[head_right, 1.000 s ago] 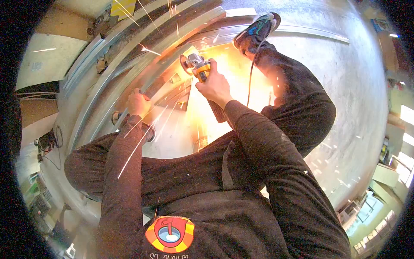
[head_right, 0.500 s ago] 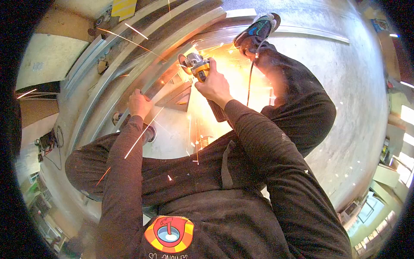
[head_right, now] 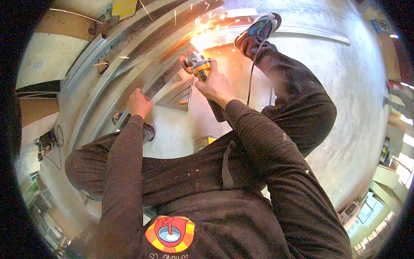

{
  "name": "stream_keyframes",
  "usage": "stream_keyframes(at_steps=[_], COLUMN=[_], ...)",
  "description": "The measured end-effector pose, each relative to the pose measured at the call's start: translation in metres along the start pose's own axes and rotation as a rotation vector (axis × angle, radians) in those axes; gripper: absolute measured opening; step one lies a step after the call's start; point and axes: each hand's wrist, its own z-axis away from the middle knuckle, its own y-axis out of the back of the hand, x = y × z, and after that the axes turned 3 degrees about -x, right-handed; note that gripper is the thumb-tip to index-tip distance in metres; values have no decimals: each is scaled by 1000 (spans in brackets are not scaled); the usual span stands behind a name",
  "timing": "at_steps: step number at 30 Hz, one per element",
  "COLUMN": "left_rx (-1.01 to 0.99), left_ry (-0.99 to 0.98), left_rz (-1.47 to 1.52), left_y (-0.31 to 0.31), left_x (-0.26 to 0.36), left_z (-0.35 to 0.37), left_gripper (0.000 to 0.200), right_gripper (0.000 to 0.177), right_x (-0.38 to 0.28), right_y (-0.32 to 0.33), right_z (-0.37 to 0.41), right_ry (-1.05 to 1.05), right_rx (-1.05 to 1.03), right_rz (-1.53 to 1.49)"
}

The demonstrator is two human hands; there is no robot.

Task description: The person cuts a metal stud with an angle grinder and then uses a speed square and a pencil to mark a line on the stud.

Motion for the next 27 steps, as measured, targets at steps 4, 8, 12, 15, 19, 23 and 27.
stream_keyframes(at_steps=[4, 8, 12, 15, 19, 23, 27], left_rx=[12, 74, 63, 54, 2, -6, -5], left_ry=[-11, -78, -77, -71, -3, -3, -16], left_rz=[-3, 2, 10, -11, -7, -12, 5], left_y=[-1, 0, 0, 1, 2, 0, -1], left_x=[-1, -4, -3, -1, 1, 0, -4], left_z=[-1, 1, 2, 2, 0, -1, 0], left_gripper=[33, 31, 31, 32, 33, 35, 39], right_gripper=[84, 84, 82, 81, 81, 82, 84], right_x=[0, -2, -8, -7, -5, -4, -4], right_y=[1, 1, 4, 3, 1, 1, 0], right_z=[-1, -2, 1, 1, -1, -2, -3], right_ry=[-11, -11, -19, 3, -2, 25, 48], right_rx=[-22, -28, -21, 10, 14, 35, 41], right_rz=[10, 14, -27, -12, -6, -8, -44])
